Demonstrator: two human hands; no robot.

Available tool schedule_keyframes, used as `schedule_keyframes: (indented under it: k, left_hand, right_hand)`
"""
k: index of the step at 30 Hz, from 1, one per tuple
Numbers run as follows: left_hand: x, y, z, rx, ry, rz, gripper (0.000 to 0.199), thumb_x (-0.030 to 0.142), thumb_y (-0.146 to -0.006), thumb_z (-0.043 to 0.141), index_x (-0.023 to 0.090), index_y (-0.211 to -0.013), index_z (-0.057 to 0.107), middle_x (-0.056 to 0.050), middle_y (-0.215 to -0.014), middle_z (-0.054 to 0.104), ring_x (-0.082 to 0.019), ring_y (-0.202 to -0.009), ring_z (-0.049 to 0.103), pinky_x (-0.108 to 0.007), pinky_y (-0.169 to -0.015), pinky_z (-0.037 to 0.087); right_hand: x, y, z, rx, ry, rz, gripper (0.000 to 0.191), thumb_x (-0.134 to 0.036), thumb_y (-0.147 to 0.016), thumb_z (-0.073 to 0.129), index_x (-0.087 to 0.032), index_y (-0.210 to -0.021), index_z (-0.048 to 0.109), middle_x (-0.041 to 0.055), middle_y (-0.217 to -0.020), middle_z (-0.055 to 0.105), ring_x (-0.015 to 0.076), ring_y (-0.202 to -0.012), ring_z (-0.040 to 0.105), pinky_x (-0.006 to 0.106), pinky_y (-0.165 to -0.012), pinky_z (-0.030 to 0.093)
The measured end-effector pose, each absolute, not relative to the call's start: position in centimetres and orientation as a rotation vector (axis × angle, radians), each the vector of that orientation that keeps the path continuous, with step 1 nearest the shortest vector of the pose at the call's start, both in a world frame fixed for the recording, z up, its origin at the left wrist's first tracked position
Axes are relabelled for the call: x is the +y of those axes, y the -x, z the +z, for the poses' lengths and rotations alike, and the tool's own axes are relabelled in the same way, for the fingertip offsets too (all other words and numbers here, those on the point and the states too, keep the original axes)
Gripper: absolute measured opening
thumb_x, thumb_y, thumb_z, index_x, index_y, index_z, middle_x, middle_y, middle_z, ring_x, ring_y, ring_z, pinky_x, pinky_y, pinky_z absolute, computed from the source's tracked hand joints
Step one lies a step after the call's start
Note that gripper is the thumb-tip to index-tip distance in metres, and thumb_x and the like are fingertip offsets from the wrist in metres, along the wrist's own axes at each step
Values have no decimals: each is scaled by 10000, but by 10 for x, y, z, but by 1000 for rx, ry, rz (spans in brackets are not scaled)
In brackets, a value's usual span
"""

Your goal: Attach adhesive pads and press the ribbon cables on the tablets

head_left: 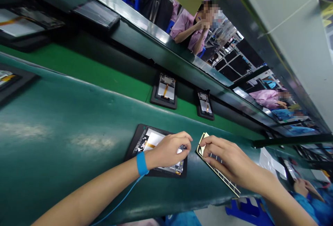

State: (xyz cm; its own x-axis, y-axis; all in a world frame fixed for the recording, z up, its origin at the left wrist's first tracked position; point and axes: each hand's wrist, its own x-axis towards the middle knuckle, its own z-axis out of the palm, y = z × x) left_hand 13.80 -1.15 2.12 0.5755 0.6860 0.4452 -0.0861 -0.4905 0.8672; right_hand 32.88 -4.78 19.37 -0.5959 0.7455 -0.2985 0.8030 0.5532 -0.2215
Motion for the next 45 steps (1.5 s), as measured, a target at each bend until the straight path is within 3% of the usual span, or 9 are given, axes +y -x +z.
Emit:
schedule_keyframes:
  k: [4, 7, 11, 19, 26, 30, 40, 45]
  left_hand:
    - [-11, -138, 20, 524, -1814, 1047, 133, 111, -878, 578, 207, -934, 652, -69, -1137, 688, -200, -1055, 673, -319, -934, 524]
    - [-10, -137, 23, 554, -1783, 1078, 222, 147, -882, 599, 204, -1090, 649, -78, -1172, 685, -188, -979, 679, -324, -898, 551]
    - [-10, -137, 31, 545, -1838, 1109, 325, 201, -907, 619, 209, -1232, 638, -93, -1235, 672, -216, -1067, 677, -349, -943, 552]
    - [-9, -138, 31, 582, -1923, 1086, 196, 183, -947, 570, 221, -949, 763, -63, -1220, 694, -205, -1050, 705, -319, -949, 538]
    - [-11, -138, 27, 571, -1880, 1100, 179, 169, -931, 585, 207, -929, 760, -51, -1112, 726, -193, -974, 713, -300, -890, 536]
    - [-12, -138, 27, 546, -1779, 1086, 177, 153, -915, 585, 187, -959, 753, -54, -1037, 741, -190, -953, 701, -297, -882, 529]
    - [-13, -137, 29, 631, -1334, 762, 292, 282, -893, 635, 103, -1092, 752, -79, -926, 769, -181, -811, 685, -257, -690, 513]
    - [-9, -137, 25, 621, -1149, 612, 501, 296, -857, 612, 40, -1287, 631, -97, -900, 765, -129, -546, 609, -235, -474, 448]
  right_hand:
    - [-49, -327, 196, 2642, -1302, -481, 138, -208, -1026, 474, -242, -950, 584, 78, -1141, 656, 189, -945, 672, 339, -828, 552]
    - [-50, -325, 197, 2619, -1298, -507, 135, -217, -1036, 465, -242, -964, 576, 74, -1149, 647, 185, -951, 664, 338, -829, 548]
    - [-51, -324, 196, 2586, -1290, -526, 128, -220, -1046, 448, -244, -984, 558, 73, -1168, 628, 185, -970, 649, 347, -846, 540]
    - [-52, -322, 193, 2589, -1270, -498, 118, -197, -1035, 454, -243, -972, 542, 85, -1180, 631, 197, -975, 652, 355, -837, 542]
    - [-50, -329, 188, 2678, -1291, -374, 133, -217, -1039, 458, -238, -989, 580, 94, -1181, 646, 205, -1011, 673, 364, -867, 554]
    - [-50, -330, 186, 2725, -1261, -173, 148, -227, -1049, 455, -223, -984, 588, 96, -1152, 675, 198, -941, 685, 346, -799, 549]
    - [-50, -330, 178, 2771, -1057, 371, 188, -133, -1034, 448, -201, -955, 604, 80, -1116, 723, 191, -846, 658, 337, -779, 466]
    - [-46, -329, 178, 2783, -1008, 445, 214, -124, -1042, 430, -194, -940, 605, 65, -1072, 725, 177, -818, 643, 324, -775, 443]
